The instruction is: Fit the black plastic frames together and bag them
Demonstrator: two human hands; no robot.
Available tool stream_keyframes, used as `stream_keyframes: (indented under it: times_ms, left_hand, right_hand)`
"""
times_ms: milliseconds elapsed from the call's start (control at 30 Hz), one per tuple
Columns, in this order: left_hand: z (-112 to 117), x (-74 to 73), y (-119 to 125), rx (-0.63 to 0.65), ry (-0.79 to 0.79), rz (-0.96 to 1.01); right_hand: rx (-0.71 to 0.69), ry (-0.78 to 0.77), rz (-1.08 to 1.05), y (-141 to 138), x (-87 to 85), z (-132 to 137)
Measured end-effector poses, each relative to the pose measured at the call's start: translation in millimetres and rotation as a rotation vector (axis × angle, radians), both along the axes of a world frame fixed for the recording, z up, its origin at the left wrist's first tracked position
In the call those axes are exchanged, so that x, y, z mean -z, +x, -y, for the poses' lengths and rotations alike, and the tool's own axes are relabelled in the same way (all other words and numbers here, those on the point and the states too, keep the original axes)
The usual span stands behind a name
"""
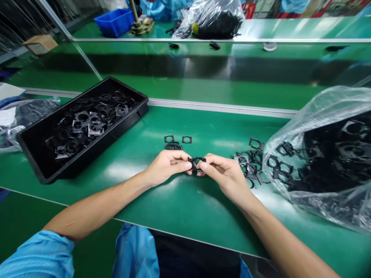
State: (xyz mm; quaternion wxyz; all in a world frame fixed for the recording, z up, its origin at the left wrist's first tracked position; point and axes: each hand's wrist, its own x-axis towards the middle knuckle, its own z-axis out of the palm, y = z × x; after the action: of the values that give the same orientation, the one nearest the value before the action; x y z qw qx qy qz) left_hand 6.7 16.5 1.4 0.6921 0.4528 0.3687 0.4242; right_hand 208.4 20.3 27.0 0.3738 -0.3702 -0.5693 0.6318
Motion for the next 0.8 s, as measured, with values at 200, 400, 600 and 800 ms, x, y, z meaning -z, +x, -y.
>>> stream_keyframes:
  times_ms: [200,400,600,800]
  left_hand:
    - [1.1,0.9,1.0,-0.056,-0.014,0.025]
    - [1.6,1.3,1.1,-0.077,-0.020,0.026]
    - [0.8,-0.9,1.5,-0.061,-0.025,0.025]
    - [0.5,-0.2,1.7,-0.055,-0.032,-0.030]
  right_hand:
    - [0.025,-0.055,-0.018,-1.7,-1.3,-0.4]
    - [0.007,-0.074,-0.009,-1.3,0.6,-2.5]
    - [0.025,-0.115,-0.015,-1.4,2.8,-2.0]
    - [0.103,-0.086,0.005,-1.2,6.0,-1.4]
